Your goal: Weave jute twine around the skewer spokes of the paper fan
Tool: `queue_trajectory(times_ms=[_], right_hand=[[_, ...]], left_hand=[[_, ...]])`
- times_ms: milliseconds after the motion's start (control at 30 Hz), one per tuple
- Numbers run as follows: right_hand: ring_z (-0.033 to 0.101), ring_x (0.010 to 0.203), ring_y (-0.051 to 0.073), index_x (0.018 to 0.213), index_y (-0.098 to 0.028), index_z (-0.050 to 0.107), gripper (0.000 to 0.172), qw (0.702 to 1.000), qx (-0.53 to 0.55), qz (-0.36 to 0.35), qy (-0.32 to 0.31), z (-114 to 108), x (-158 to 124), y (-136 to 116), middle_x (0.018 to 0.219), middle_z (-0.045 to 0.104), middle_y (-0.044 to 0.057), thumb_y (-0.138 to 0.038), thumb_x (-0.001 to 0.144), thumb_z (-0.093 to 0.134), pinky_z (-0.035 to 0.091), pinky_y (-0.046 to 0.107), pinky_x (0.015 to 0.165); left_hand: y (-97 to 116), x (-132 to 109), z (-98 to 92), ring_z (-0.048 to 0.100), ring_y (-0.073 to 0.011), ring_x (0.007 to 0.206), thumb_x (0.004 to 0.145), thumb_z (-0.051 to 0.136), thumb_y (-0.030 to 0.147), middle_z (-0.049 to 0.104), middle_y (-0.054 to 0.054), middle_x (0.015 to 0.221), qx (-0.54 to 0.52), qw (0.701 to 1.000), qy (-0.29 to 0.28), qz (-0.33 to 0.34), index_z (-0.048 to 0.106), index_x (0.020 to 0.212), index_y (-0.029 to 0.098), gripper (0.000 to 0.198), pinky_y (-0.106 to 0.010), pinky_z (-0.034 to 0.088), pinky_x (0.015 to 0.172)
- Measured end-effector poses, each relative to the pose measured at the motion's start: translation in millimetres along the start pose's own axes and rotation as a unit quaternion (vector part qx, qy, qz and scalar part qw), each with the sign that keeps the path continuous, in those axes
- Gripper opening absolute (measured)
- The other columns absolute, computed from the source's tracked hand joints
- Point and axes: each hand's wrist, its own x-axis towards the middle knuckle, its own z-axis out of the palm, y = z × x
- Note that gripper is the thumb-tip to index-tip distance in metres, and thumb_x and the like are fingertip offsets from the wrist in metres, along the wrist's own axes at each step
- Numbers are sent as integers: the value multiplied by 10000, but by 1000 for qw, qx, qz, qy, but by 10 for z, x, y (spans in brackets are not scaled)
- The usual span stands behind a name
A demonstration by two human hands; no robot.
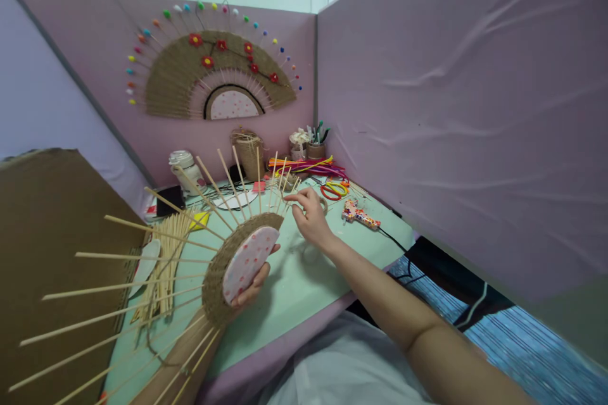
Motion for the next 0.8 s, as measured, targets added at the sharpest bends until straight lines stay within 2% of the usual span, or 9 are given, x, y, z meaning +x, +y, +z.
queue_trajectory(times_ms=[133,267,400,533,700,800], right_hand=[[522,963,200,913,-222,702,259,999,32,-2,-17,2,-19,12,948,511,53,-150,845,463,428,352,853],[534,884,181,881,-213,662,230,997,72,10,40,-46,-26,9,936,535,48,-129,828,454,435,311,739],[524,799,161,913,-207,615,170,993,95,8,77,-73,6,-54,920,548,37,-148,829,480,439,299,716],[511,754,143,994,-210,631,185,994,99,17,45,-66,79,-128,939,535,33,-194,836,536,444,284,687],[472,702,131,997,-229,668,199,995,91,43,9,-33,168,-135,945,513,28,-207,823,574,446,286,678],[467,702,132,956,-221,669,166,993,105,49,5,-1,208,-114,936,506,27,-209,812,586,438,287,664]], left_hand=[[-44,-35,20,630,-170,568,934,172,199,577,-121,989,-1,999,28,31,195,1534,231,601,-282,499,437],[-50,-59,6,622,-159,538,939,141,195,578,-117,963,2,998,51,42,203,1530,207,594,-262,485,411],[-56,-27,36,642,-157,554,936,195,187,598,-110,957,28,999,40,25,321,1489,189,566,-250,501,430],[-88,15,112,652,-147,565,949,253,238,610,-98,950,25,996,65,57,390,1455,167,529,-203,464,406],[-7,27,62,688,-183,634,929,308,254,614,-105,1003,24,1000,3,-5,360,1479,216,554,-245,502,443],[22,14,34,691,-186,656,929,305,258,601,-111,1014,29,999,4,-17,332,1493,222,566,-253,507,452]])
